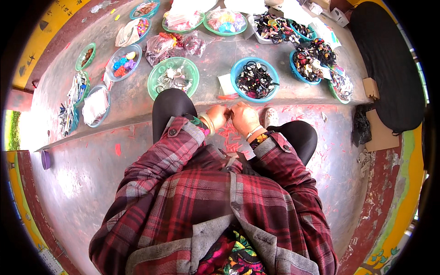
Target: The person sits on the floor and assembles keychains by hand. They pick up small metal rings and decorative charms from bowls, link them together, and place the finished keychains into a blue bowl.
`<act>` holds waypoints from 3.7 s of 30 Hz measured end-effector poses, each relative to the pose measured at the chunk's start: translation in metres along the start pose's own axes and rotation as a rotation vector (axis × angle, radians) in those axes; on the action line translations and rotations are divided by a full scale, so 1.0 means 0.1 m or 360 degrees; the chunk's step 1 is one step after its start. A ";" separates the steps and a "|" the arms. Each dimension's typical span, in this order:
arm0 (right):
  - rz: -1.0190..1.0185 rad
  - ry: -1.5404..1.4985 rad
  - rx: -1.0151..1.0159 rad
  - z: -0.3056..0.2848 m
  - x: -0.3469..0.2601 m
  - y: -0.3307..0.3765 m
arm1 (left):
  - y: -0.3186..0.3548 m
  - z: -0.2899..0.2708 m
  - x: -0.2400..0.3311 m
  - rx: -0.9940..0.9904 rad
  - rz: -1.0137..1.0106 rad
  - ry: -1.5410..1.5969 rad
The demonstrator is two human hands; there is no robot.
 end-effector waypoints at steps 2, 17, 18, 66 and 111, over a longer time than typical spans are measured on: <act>0.0019 0.0001 -0.0024 -0.01 0.00 -0.01 | 0.00 0.01 -0.02 -0.0032 -0.0119 0.0171; -0.0019 0.0005 -0.0065 -0.02 -0.01 0.03 | 0.04 -0.05 0.18 -0.0117 -0.0046 -0.0056; -0.0021 0.0011 -0.0074 -0.01 0.00 0.03 | 0.04 -0.06 0.21 -0.0133 -0.0065 -0.0074; 0.0627 -0.1155 -0.0188 -0.02 0.32 -0.11 | -0.05 -0.02 -0.06 0.0075 0.0089 0.0475; 0.0686 -0.1080 0.0080 -0.02 0.26 -0.14 | -0.02 -0.11 0.12 0.0362 0.0214 0.0194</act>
Point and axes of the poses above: each hand's wrist, its own y-axis away from the middle knuckle, its own z-axis out of the palm, x = y × z, the point moved 2 cm from there along -y, towards the middle knuckle, and after that the axes turned 6 degrees about z, right-handed, at the moved point
